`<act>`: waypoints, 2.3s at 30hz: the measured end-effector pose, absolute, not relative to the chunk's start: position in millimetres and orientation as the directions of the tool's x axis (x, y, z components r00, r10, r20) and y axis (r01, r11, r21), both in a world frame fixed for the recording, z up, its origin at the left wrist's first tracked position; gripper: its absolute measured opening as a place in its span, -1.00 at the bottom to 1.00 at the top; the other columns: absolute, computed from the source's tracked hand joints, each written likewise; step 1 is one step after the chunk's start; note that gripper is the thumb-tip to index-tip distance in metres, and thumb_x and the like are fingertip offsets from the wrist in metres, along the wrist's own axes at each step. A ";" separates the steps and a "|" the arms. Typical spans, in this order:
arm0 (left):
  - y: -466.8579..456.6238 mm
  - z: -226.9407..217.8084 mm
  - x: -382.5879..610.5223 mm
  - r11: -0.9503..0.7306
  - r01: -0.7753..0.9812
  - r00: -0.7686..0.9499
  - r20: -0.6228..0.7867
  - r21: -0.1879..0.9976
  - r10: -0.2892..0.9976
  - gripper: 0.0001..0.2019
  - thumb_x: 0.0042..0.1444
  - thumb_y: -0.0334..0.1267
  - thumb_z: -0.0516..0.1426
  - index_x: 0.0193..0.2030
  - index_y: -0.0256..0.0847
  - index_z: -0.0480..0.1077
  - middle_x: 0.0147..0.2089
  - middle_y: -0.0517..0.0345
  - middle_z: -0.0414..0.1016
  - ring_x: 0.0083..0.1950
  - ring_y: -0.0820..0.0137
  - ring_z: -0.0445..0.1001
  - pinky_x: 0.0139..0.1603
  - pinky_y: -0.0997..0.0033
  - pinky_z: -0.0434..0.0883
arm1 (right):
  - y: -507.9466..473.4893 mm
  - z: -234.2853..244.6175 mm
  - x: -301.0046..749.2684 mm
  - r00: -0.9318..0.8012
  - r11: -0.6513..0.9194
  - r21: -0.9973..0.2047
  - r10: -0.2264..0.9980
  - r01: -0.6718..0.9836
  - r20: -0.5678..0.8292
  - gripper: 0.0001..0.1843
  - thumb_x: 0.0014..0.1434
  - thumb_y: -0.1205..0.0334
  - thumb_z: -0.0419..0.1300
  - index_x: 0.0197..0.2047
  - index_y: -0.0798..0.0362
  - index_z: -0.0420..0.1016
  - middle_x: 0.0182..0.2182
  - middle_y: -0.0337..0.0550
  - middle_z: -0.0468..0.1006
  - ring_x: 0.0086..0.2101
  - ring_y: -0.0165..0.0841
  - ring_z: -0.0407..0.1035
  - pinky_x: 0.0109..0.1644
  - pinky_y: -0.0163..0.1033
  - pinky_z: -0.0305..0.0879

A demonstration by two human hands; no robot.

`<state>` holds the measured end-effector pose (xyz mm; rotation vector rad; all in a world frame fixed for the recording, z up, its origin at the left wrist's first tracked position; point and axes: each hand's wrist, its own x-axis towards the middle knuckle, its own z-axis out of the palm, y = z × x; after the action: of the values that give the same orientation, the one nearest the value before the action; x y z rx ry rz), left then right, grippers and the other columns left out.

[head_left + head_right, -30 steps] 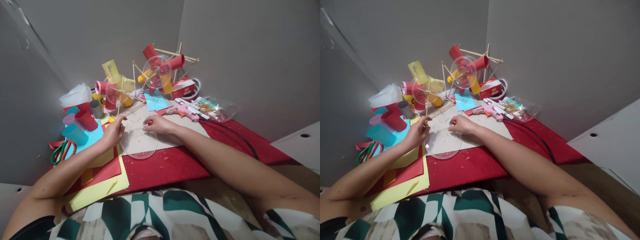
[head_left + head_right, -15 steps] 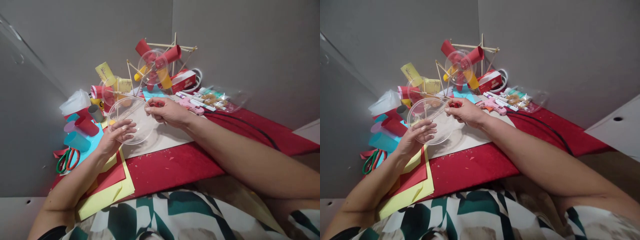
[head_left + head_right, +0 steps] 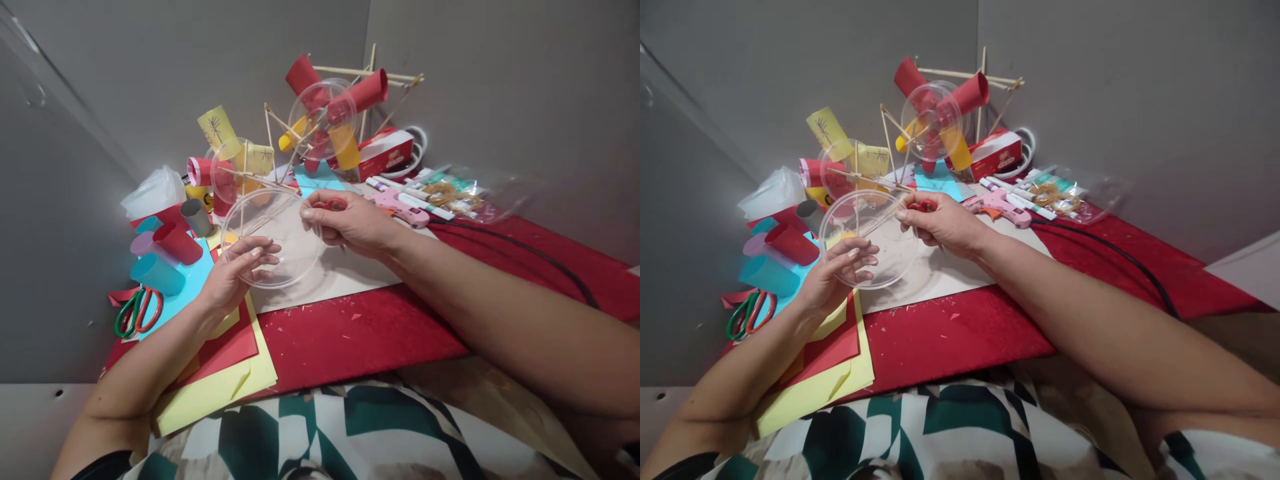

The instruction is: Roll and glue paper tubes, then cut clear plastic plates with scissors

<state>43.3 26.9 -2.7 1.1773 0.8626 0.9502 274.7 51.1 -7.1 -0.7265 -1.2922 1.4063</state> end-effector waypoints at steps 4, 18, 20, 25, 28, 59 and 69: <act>29.4 -3.8 43.3 0.013 -0.170 0.300 0.039 0.985 0.953 -0.76 -0.01 -0.20 0.39 -0.19 -0.13 0.55 -0.16 0.12 0.67 -0.22 0.41 0.60 -0.31 0.48 0.53 | 52.7 -6.0 277.3 -0.083 0.276 -0.934 0.950 -0.225 0.300 -0.59 0.10 -0.12 0.39 -0.40 0.04 0.42 -0.53 -0.29 0.48 -0.64 -0.58 0.11 -0.63 -0.41 -0.06; 32.8 -12.1 39.4 -0.232 -0.043 0.173 0.236 0.972 0.956 -0.79 0.13 -0.14 0.30 -0.12 -0.11 0.51 -0.09 0.10 0.65 -0.18 0.41 0.59 -0.28 0.48 0.55 | 20.5 6.8 269.6 0.149 0.624 -0.773 0.780 -0.109 0.608 -0.56 0.30 -0.29 0.14 -0.20 -0.06 0.47 -0.44 -0.26 0.54 -0.63 -0.51 0.16 -0.62 -0.33 0.04; 32.0 -12.9 39.6 -0.251 -0.051 0.171 0.256 0.967 0.951 -0.79 0.13 -0.14 0.31 -0.12 -0.12 0.51 -0.09 0.11 0.64 -0.18 0.42 0.59 -0.29 0.50 0.55 | 15.5 5.2 263.6 0.140 0.608 -0.782 0.793 -0.136 0.593 -0.63 0.24 -0.19 0.27 -0.18 -0.05 0.46 -0.41 -0.29 0.55 -0.64 -0.54 0.22 -0.65 -0.36 0.13; 27.3 -14.0 41.8 -0.307 -0.030 0.174 0.307 0.951 0.936 -0.78 0.16 -0.13 0.31 -0.10 -0.14 0.52 -0.10 0.10 0.65 -0.16 0.40 0.59 -0.26 0.49 0.56 | 9.6 3.7 253.6 0.153 0.603 -0.772 0.798 -0.201 0.583 -0.65 0.04 0.06 0.48 -0.24 -0.07 0.41 -0.42 -0.35 0.52 -0.53 -0.44 0.49 -0.56 -0.34 0.40; 22.7 -13.9 44.5 -0.328 -0.003 0.174 0.323 0.945 0.930 -0.79 0.18 -0.12 0.30 -0.11 -0.14 0.51 -0.10 0.09 0.65 -0.14 0.37 0.60 -0.24 0.45 0.57 | 8.1 0.8 249.4 0.174 0.627 -0.754 0.779 -0.197 0.603 -0.68 0.07 0.15 0.46 -0.28 -0.06 0.38 -0.43 -0.35 0.52 -0.47 -0.42 0.54 -0.51 -0.34 0.45; 23.3 -25.7 48.5 -0.613 0.020 0.119 0.607 0.790 0.786 -0.82 0.22 -0.26 0.31 -0.04 -0.08 0.54 -0.08 0.16 0.66 -0.08 0.42 0.65 -0.18 0.50 0.63 | 13.1 -24.1 248.1 -0.142 0.666 -0.700 0.743 0.257 0.654 -0.77 0.23 0.34 0.19 -0.20 0.14 0.70 -0.37 -0.13 0.72 -0.42 -0.36 0.58 -0.30 -0.28 0.47; 23.2 -29.9 47.7 -0.680 0.057 0.127 0.671 0.731 0.731 -0.75 0.26 -0.30 0.27 0.07 -0.03 0.51 -0.03 0.15 0.65 -0.05 0.40 0.66 -0.19 0.51 0.64 | 10.2 -22.1 247.1 -0.133 0.594 -0.791 0.805 0.151 0.579 -0.80 0.21 0.32 0.19 -0.23 0.15 0.68 -0.47 -0.20 0.66 -0.52 -0.41 0.53 -0.37 -0.30 0.44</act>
<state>47.7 23.2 -29.9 1.8631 0.7588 1.5992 247.1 10.2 -22.1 -0.8105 -1.6349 0.6862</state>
